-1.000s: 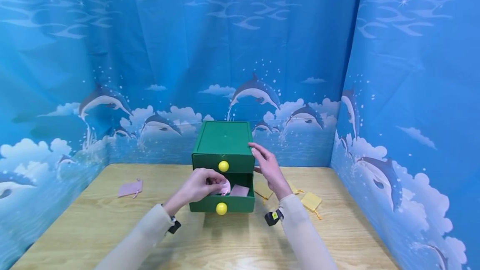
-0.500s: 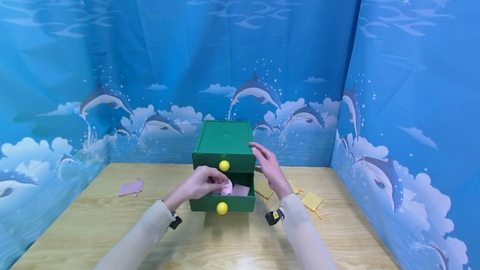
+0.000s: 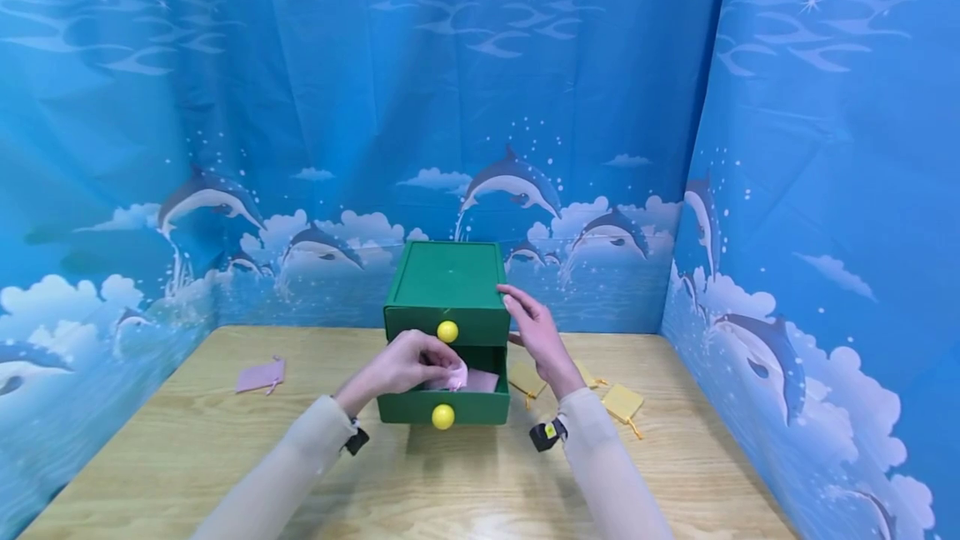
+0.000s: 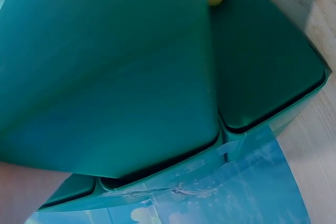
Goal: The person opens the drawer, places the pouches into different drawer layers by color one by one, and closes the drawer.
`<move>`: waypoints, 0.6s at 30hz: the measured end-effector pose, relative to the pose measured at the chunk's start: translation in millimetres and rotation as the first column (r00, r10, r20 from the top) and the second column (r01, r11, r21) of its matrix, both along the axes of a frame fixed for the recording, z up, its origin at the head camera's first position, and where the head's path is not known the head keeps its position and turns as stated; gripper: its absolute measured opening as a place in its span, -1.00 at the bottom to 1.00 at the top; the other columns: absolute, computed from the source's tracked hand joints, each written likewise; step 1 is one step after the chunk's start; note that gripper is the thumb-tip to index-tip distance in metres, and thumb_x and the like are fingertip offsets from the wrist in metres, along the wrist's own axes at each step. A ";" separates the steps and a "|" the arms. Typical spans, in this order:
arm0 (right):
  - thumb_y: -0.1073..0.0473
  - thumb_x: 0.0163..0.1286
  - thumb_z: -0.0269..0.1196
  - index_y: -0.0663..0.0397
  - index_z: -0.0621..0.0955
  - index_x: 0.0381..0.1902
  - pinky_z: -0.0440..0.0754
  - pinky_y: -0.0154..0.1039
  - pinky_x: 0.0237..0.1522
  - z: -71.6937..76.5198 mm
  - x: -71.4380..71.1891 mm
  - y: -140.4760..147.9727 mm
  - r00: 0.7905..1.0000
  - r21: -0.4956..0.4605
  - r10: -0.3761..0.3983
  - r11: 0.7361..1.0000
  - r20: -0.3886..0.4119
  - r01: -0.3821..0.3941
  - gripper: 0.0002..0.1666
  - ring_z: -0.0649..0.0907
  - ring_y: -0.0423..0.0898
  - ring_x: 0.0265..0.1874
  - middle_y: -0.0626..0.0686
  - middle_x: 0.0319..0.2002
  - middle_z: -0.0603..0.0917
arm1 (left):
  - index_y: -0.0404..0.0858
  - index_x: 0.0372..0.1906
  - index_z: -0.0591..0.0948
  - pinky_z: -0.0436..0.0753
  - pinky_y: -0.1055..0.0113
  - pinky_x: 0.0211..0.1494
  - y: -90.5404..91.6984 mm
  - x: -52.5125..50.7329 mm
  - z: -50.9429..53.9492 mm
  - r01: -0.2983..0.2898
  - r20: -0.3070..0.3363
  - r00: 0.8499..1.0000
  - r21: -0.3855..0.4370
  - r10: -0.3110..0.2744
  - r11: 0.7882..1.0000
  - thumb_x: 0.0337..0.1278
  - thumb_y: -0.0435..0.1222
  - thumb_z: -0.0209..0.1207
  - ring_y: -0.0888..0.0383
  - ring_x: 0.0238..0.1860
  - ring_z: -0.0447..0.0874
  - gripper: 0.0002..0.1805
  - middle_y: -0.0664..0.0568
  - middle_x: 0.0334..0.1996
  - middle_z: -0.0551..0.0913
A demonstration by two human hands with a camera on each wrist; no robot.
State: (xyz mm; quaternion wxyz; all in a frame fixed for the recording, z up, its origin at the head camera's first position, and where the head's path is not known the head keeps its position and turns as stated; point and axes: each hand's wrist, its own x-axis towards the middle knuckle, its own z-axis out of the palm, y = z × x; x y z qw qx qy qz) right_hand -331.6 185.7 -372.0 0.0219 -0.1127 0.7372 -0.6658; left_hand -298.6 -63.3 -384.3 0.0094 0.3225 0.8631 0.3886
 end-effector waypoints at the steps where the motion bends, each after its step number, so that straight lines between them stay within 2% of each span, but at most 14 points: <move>1: -0.32 0.45 0.03 -0.30 0.42 0.38 0.42 0.26 0.29 -0.1 0.1 -0.1 1.000 0.001 -0.001 1.000 -0.001 0.001 -0.38 0.26 0.10 0.47 -0.08 0.50 0.21 | -0.12 -0.20 0.78 0.65 0.39 -0.20 0.3 0.4 0.0 -0.001 0.000 1.000 -0.004 0.001 1.000 0.15 -0.37 0.33 0.26 -0.38 0.60 -0.85 0.16 -0.30 0.75; 6: -0.36 0.43 0.02 -0.31 0.40 0.39 0.42 0.26 0.28 0.1 0.3 0.5 1.000 0.013 -0.001 1.000 -0.012 0.001 -0.34 0.26 0.11 0.47 -0.08 0.51 0.20 | -0.11 -0.20 0.78 0.66 0.38 -0.16 1.2 0.0 -1.1 -0.008 -0.014 1.000 -0.024 0.007 1.000 0.15 -0.38 0.33 0.27 -0.37 0.60 -0.84 0.14 -0.31 0.74; 18: -0.34 0.44 0.01 -0.30 0.40 0.39 0.42 0.27 0.28 -1.0 0.0 0.4 1.000 0.014 0.001 1.000 -0.016 -0.001 -0.35 0.26 0.12 0.46 -0.07 0.51 0.20 | -0.07 -0.20 0.78 0.66 0.40 -0.16 0.8 1.0 -2.7 -0.025 0.006 1.000 -0.045 0.026 0.999 0.13 -0.38 0.34 0.31 -0.35 0.63 -0.83 0.16 -0.32 0.74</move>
